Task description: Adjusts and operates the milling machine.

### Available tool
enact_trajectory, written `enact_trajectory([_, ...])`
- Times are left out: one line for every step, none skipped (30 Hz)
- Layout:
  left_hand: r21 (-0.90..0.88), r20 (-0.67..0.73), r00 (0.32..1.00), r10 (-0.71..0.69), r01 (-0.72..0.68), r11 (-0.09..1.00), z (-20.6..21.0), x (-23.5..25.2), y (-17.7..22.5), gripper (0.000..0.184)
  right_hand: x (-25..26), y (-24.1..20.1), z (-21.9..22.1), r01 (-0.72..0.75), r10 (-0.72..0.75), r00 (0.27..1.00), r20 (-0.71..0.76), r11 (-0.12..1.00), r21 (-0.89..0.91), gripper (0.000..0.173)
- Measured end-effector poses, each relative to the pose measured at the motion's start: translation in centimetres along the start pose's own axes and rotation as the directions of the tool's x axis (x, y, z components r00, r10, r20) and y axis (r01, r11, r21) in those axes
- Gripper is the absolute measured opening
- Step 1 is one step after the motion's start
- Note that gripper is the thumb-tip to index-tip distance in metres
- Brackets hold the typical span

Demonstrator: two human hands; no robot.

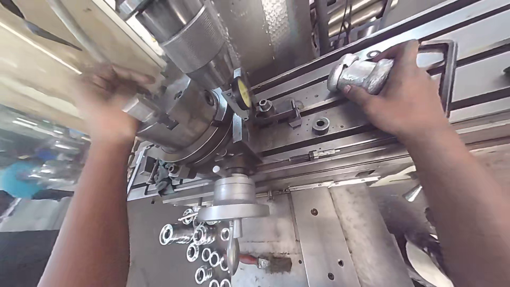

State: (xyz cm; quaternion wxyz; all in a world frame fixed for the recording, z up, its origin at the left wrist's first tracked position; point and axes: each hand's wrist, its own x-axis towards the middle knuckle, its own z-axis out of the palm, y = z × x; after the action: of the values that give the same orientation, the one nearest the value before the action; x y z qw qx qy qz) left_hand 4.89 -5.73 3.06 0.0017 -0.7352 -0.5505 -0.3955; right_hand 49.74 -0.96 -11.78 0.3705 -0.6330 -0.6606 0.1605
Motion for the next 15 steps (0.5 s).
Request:
enact_trajectory([0.006,-0.004,1.000,-0.007,0.007,1.000,0.00,-0.05,0.04,0.021,0.04,0.03,0.02,0.000,0.000,1.000,0.001,1.000,-0.002,0.074])
enact_trajectory([0.010,-0.004,1.000,-0.014,0.014,1.000,-0.04,-0.09,0.05,0.021,0.09,0.04,0.05,-0.001,0.001,1.000,0.000,1.000,-0.001,0.074])
enact_trajectory([0.012,-0.006,1.000,-0.018,0.018,1.000,-0.04,-0.13,0.05,0.021,0.13,0.04,0.08,-0.003,0.003,1.000,-0.004,1.000,-0.003,0.074])
enact_trajectory([0.004,-0.003,1.000,-0.015,0.015,1.000,0.03,-0.14,0.06,0.021,0.14,0.06,0.06,-0.006,0.006,1.000,-0.004,1.000,-0.005,0.074])
enact_trajectory([-0.014,0.003,1.000,-0.010,0.011,1.000,0.02,-0.16,0.05,0.020,0.13,0.02,0.02,-0.009,0.009,1.000,-0.002,1.000,-0.007,0.074])
enact_trajectory([-0.021,0.006,1.000,-0.008,0.008,1.000,0.02,-0.19,0.17,0.020,0.15,0.00,0.03,-0.011,0.011,1.000,0.001,1.000,-0.008,0.074])
enact_trajectory([-0.028,0.011,1.000,-0.005,0.006,1.000,0.02,-0.19,0.24,0.020,0.16,0.04,0.05,-0.009,0.009,1.000,0.000,1.000,-0.004,0.074])
enact_trajectory([-0.035,0.017,1.000,-0.001,0.002,0.999,-0.01,-0.19,0.20,0.020,0.18,0.09,0.09,-0.004,0.004,1.000,-0.002,1.000,-0.003,0.074])
enact_trajectory([-0.040,0.020,1.000,0.003,-0.002,0.999,-0.06,-0.19,0.12,0.020,0.17,0.15,0.11,0.004,-0.004,1.000,-0.008,1.000,0.003,0.074])
enact_trajectory([-0.037,0.017,1.000,0.005,-0.004,0.999,-0.08,-0.21,0.11,0.020,0.15,0.14,0.09,0.009,-0.009,1.000,-0.009,1.000,0.009,0.074])
enact_trajectory([-0.031,0.014,1.000,-0.001,0.001,1.000,-0.12,-0.24,0.15,0.020,0.15,0.10,0.07,0.012,-0.012,1.000,-0.007,1.000,0.012,0.074])
enact_trajectory([-0.026,0.010,1.000,-0.008,0.008,1.000,-0.12,-0.27,0.21,0.020,0.13,0.07,0.04,0.012,-0.012,1.000,-0.005,1.000,0.014,0.074])
enact_trajectory([-0.024,0.007,1.000,-0.012,0.012,1.000,-0.08,-0.26,0.24,0.020,0.14,0.06,0.02,0.008,-0.008,1.000,-0.003,1.000,0.013,0.073])
enact_trajectory([-0.022,0.000,1.000,-0.014,0.014,1.000,-0.01,-0.25,0.30,0.020,0.15,0.05,-0.01,0.004,-0.004,1.000,-0.002,1.000,0.014,0.073])
enact_trajectory([-0.016,-0.002,1.000,-0.016,0.016,1.000,0.01,-0.27,0.42,0.020,0.16,0.06,0.00,0.004,-0.004,1.000,-0.002,1.000,0.011,0.073])
